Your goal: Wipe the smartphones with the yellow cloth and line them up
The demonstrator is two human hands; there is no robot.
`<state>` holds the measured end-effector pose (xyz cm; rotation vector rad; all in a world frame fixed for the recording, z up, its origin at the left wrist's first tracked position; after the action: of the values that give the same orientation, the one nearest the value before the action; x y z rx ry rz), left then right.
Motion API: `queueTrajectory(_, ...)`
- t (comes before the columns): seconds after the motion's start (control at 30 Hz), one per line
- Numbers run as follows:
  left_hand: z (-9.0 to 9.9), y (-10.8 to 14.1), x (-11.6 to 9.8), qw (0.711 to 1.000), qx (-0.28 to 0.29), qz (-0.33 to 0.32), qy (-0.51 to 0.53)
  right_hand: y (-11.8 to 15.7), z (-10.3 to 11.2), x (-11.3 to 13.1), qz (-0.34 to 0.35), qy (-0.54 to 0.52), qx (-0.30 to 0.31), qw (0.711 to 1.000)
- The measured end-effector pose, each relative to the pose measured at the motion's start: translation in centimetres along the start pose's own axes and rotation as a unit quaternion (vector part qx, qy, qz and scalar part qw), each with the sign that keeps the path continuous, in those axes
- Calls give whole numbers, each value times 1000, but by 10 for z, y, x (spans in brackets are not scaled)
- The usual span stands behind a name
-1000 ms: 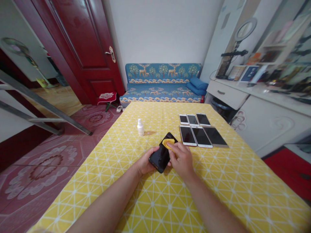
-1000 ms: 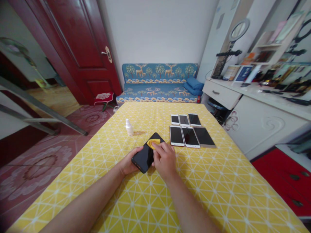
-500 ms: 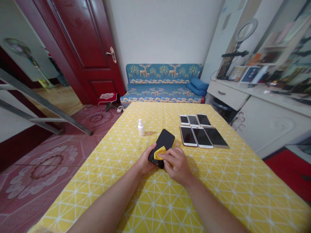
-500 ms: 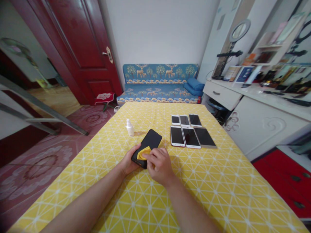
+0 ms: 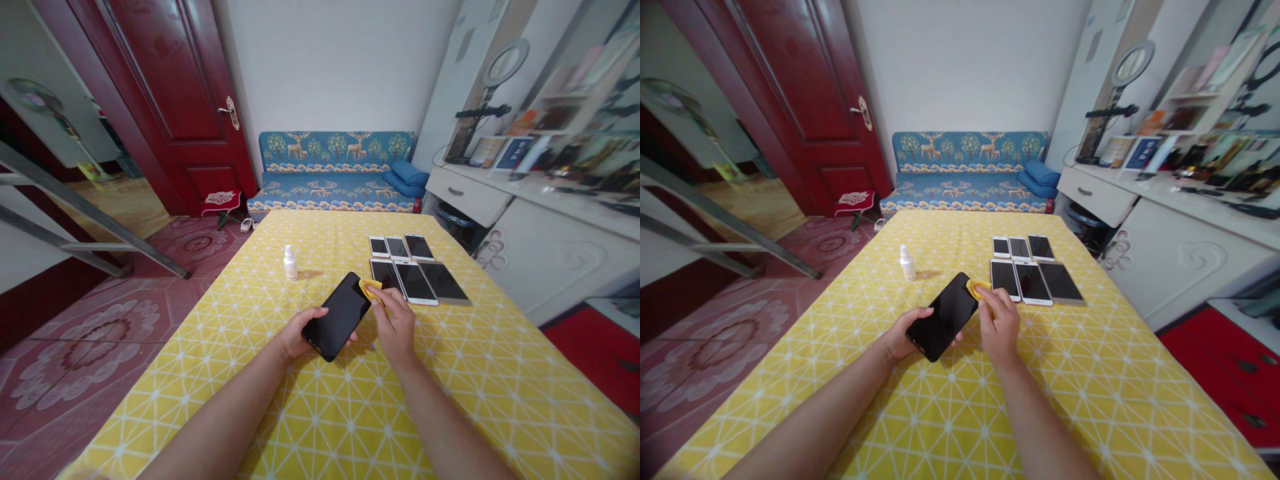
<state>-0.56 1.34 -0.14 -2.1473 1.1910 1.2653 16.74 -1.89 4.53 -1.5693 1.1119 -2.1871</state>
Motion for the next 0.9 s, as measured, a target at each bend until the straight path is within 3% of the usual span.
queueTrajectory(0.17, -2, 4, -1, 998, 60, 33, -3, -2, 11, 9, -11, -103, -16, 995)
queueTrajectory(0.3, -5, 8, 0, 996, 72, 53, -1, -3, 15, -1, -49, -212, -55, 974)
queueTrajectory(0.4, -12, 12, 2, 993, 88, 80, -3, -1, 13, -14, -102, -269, -83, 954)
queueTrajectory(0.53, -23, 16, 4, 986, 127, 103, -16, 4, 3, -26, -186, -292, -66, 936)
queueTrajectory(0.63, -25, 15, 3, 986, 139, 96, 13, 8, -3, -33, -252, -328, -79, 907)
queueTrajectory(0.73, -20, 9, -2, 989, 122, 62, 58, 9, -3, -37, -275, -336, -127, 892)
queueTrajectory(0.9, 0, -2, -1, 992, 44, 27, 113, 8, 1, -41, -227, -268, -140, 926)
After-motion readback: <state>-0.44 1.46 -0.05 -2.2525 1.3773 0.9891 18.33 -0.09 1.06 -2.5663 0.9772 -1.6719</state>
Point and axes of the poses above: each hand's wrist, its own y-axis away from the middle knuckle, its own z-axis out of the back of the hand, x = y × z, the point moved 5 cm from there along -y, towards the middle knuckle, and after that the axes turned 11 degrees about -y, right-handed, at the moved point
